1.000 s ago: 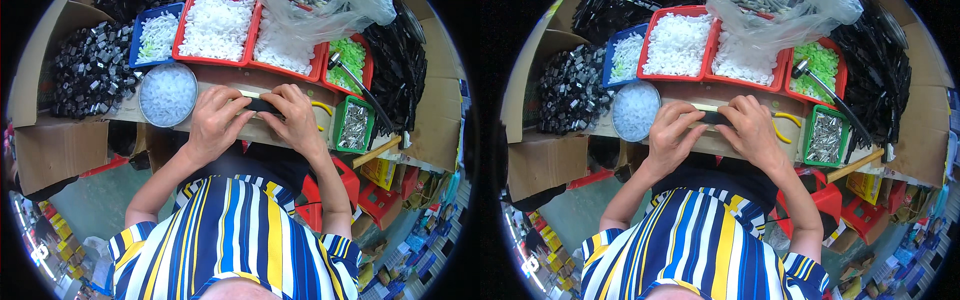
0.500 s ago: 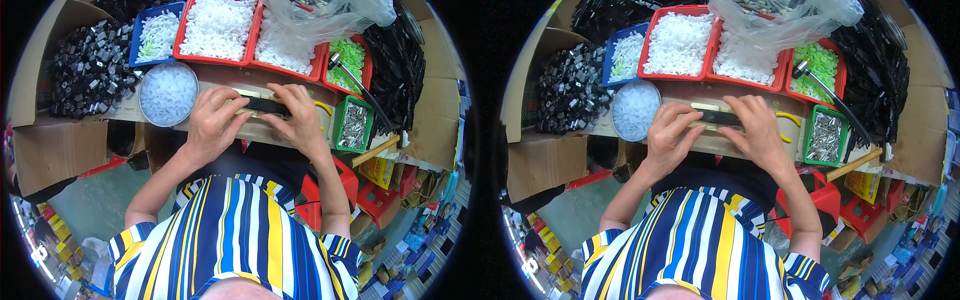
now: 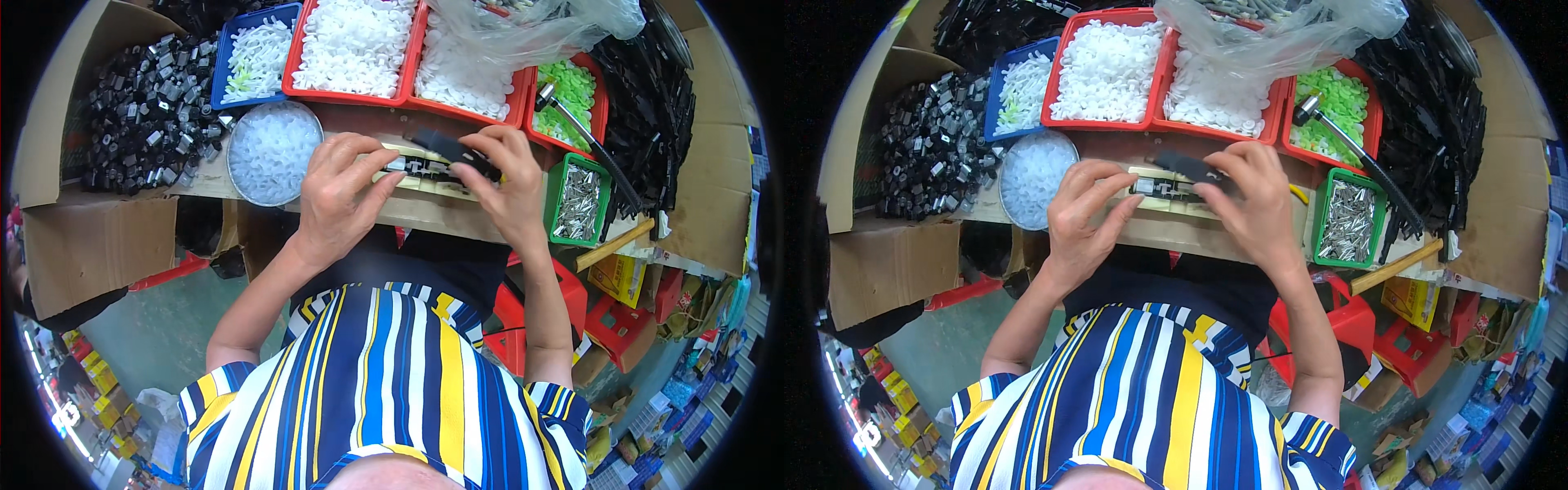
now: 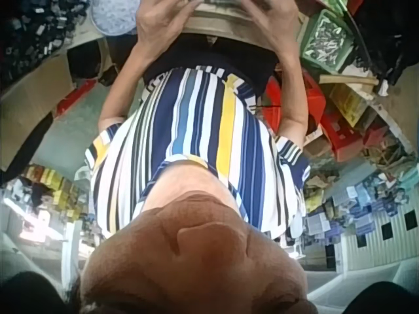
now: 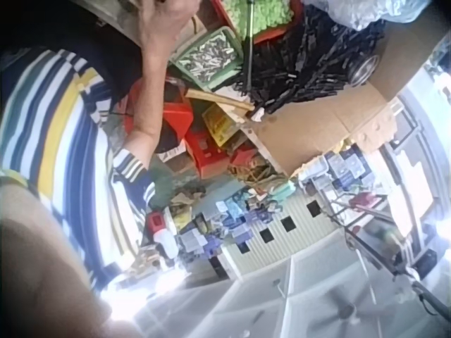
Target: Assembling small plastic parts using a jig, hammer, and pliers.
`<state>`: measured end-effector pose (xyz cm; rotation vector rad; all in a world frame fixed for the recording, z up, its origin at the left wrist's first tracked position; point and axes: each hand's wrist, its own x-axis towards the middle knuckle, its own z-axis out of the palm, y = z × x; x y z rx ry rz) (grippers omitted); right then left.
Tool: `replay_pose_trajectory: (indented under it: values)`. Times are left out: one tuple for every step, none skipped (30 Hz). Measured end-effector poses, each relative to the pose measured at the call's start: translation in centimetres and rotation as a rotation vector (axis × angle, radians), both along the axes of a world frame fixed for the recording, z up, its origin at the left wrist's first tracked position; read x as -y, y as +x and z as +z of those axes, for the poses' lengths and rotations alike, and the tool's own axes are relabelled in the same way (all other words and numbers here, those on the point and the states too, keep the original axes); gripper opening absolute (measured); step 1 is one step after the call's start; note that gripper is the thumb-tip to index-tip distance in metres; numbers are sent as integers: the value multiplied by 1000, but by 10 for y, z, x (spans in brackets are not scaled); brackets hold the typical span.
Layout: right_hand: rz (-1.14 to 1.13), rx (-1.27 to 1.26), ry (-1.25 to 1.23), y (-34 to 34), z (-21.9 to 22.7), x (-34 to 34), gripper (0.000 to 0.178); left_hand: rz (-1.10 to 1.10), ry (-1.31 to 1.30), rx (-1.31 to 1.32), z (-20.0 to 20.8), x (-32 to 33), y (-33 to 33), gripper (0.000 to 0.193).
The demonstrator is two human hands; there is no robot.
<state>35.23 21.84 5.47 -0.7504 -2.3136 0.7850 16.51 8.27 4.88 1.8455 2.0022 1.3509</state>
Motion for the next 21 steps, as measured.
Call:
replay_pose_trajectory:
  values:
    - [-27, -20, -35, 3, -2, -4, 28, -2, -1, -1, 1, 0, -1, 24]
    - [-55, -40, -70, 6, -4, -6, 29, 10, 8, 7, 2, -1, -2, 24]
    - [-68, -42, -97, 7, -3, -6, 30, 21, 16, 15, 3, -1, -3, 24]
    - [-69, -43, -99, 7, -3, -4, 30, 20, 15, 14, 2, -1, -4, 24]
    - [-39, -16, -87, 6, -3, -2, 30, 29, 12, 19, 2, -1, -4, 24]
    - [-9, 13, -75, 5, -4, -1, 29, 37, 10, 25, 2, -1, -4, 24]
    - [36, 27, -70, 4, -4, 1, 29, 37, 9, 24, 1, -1, -5, 24]
    - [35, 26, -71, 3, -4, 2, 29, 37, 10, 19, 1, -1, -5, 24]
    - [46, 21, -69, 2, -5, 2, 29, 37, 12, 14, 0, -1, -5, 23]
    - [56, 17, -67, 1, -6, 2, 29, 37, 11, 14, 0, -1, -5, 23]
    - [18, -17, -90, 2, -7, 0, 29, 23, 0, 26, 0, -1, -3, 23]
    - [-11, -15, -85, 3, -4, -1, 28, 9, -11, 39, 0, -1, -1, 23]
    - [-39, -12, -80, 4, -2, -3, 28, 10, -11, 39, 0, -2, 1, 23]
    - [-36, -8, -76, 5, -3, -4, 28, -24, -27, -10, -1, -3, 4, 23]
    - [-35, -7, -76, 4, -2, -4, 28, -59, -42, -58, -3, -4, 7, 24]
    - [-21, -1, -58, 5, -1, -3, 28, -92, -76, -76, -7, -7, 10, 27]
    - [-7, 4, -41, 6, 0, -2, 28, -91, -74, -73, -8, -10, 13, 27]
    - [-6, 7, -40, 8, 1, -1, 28, -102, -91, -111, -10, -14, 17, 28]
    - [-38, -11, -74, 11, 3, 1, 28, -113, -110, -150, -11, -17, 20, 29]
    - [-70, -30, -108, 14, 5, 3, 28, -116, -119, -173, -13, -19, 22, 32]
    - [-70, -29, -108, 17, 8, 6, 28, -116, -120, -171, -15, -21, 23, 32]
